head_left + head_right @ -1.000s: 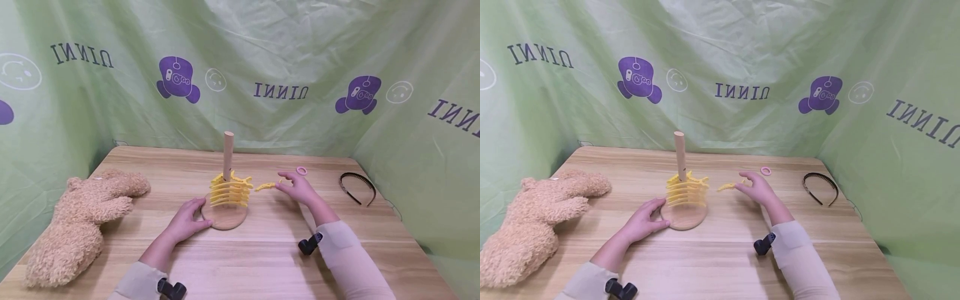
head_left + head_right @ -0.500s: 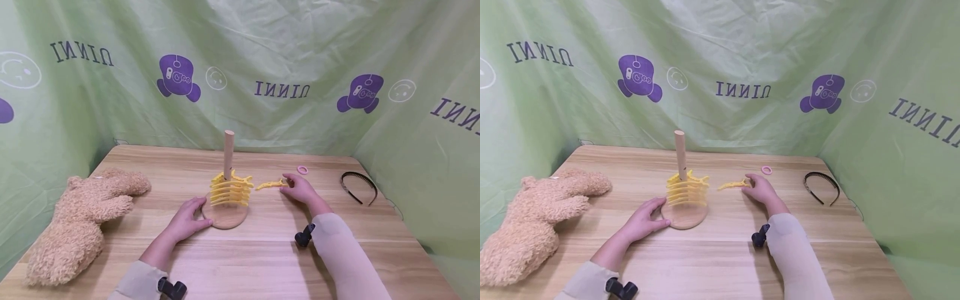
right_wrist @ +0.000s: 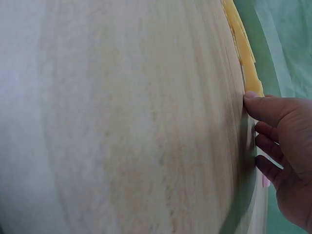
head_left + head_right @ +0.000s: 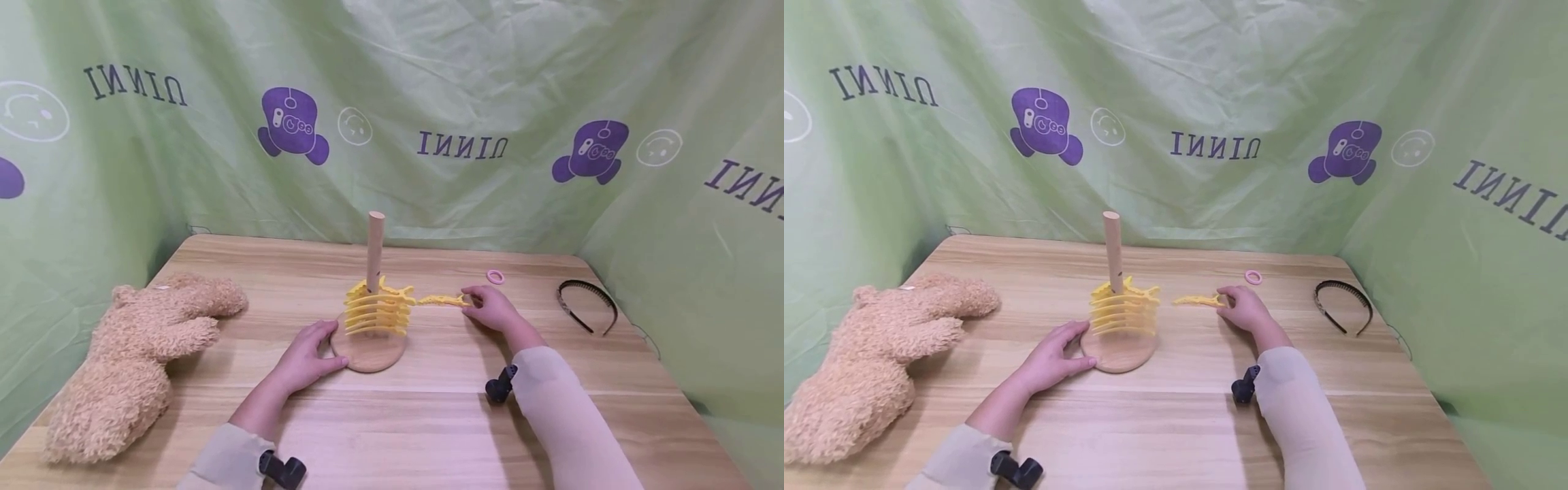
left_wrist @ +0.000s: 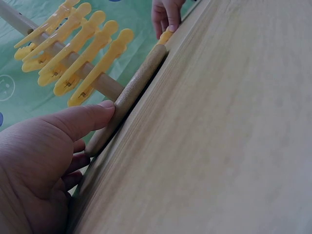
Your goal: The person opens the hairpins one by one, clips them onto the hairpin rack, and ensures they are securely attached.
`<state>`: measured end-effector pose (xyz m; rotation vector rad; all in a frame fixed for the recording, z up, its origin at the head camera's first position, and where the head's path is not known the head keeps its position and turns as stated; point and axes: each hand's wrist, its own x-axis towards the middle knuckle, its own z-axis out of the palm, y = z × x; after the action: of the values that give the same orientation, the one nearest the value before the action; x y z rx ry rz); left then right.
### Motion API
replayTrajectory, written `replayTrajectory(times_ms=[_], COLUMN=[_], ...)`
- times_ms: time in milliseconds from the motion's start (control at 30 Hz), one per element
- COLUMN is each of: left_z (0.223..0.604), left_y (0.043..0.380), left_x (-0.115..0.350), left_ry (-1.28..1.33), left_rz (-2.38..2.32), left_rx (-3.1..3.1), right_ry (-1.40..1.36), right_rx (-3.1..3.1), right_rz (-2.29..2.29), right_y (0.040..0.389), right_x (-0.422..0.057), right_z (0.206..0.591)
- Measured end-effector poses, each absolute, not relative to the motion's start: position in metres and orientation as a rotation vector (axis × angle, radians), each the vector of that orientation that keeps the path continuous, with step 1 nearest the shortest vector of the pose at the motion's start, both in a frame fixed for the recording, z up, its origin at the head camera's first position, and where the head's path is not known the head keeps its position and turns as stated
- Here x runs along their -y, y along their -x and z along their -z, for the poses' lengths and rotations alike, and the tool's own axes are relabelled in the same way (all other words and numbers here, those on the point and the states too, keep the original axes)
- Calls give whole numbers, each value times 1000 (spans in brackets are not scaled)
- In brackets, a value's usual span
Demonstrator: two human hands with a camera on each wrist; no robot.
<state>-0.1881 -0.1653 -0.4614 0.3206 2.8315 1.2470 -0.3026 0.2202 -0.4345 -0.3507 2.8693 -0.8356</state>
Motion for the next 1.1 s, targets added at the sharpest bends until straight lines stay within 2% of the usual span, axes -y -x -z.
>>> replayTrajectory(times_ms=[533, 1100], left_z=[461, 460], left_y=[187, 187], left_x=[166, 165], left_ry=[-314, -320], left_rz=[-1269, -1258], left_rx=[-2824, -2831], right_ry=[306, 473], right_rx=[-2837, -2914], right_rz=[1036, 1378], right_y=[284, 248], right_x=[-225, -211], right_z=[429, 378])
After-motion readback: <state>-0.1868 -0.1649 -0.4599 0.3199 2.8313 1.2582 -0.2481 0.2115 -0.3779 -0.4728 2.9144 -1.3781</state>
